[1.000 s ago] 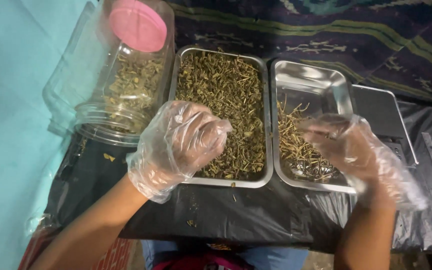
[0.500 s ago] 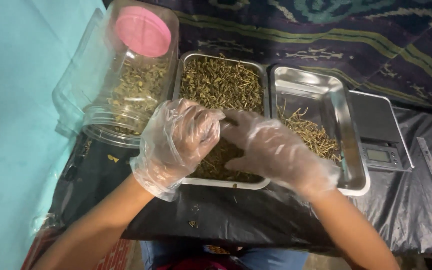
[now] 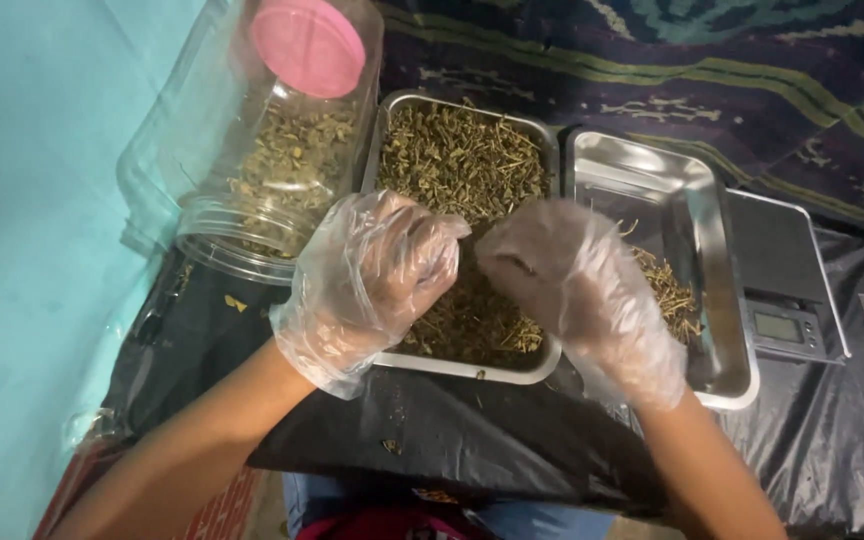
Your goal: Sorting dried tea leaves by hand to remove stems and impurities into separate trays.
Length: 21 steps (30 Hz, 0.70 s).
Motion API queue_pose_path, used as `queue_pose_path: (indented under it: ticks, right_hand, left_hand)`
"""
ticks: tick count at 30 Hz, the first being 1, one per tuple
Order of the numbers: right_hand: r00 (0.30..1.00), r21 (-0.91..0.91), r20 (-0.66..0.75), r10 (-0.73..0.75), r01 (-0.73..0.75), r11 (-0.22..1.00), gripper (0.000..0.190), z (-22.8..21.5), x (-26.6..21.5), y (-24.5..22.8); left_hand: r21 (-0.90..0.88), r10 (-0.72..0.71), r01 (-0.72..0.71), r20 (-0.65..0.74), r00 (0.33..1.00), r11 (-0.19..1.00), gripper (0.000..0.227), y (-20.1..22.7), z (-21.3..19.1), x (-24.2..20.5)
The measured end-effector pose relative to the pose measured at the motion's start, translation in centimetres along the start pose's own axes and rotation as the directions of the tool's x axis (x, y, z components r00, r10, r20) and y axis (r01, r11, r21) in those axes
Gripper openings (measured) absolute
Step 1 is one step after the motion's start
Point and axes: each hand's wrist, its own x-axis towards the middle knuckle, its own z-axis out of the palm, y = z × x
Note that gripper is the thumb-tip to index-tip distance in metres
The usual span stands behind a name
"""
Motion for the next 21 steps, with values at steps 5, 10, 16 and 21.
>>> queue_pose_path:
  ticks: [5,10,16,21]
  right_hand:
    - [0.886,-0.903,0.001,0.463,-0.199,0.382,0.018,1.6,-0.3,3.3]
    - [0.905,0.653,0.029,0.424,-0.338,0.677,0.067,5.1,-2.0,0.3]
    - [0.895,-0.427,-0.024,0.446,-0.412,0.805,0.079,6.3,-1.9,2.2]
    - [0.760,-0.558,-0.209,0.616,-0.609,0.563,0.039,4.3,-0.1,-0.1]
  left_hand:
    - [0.068,-0.029,0.017,0.187,0.982,0.998,0.036,-0.4,0.8,-1.2]
    - [0.014,-0.079,0.079,0.325,0.943,0.997,0.032,-0.6,0.6,-0.9]
    - [0.016,-0.057,0.055,0.123,0.991,0.998,0.022,0.2,-0.5,-0.3]
    - [-0.029,0.056,-0.055,0.040,0.998,0.998,0.017,0.3,-1.1,0.5]
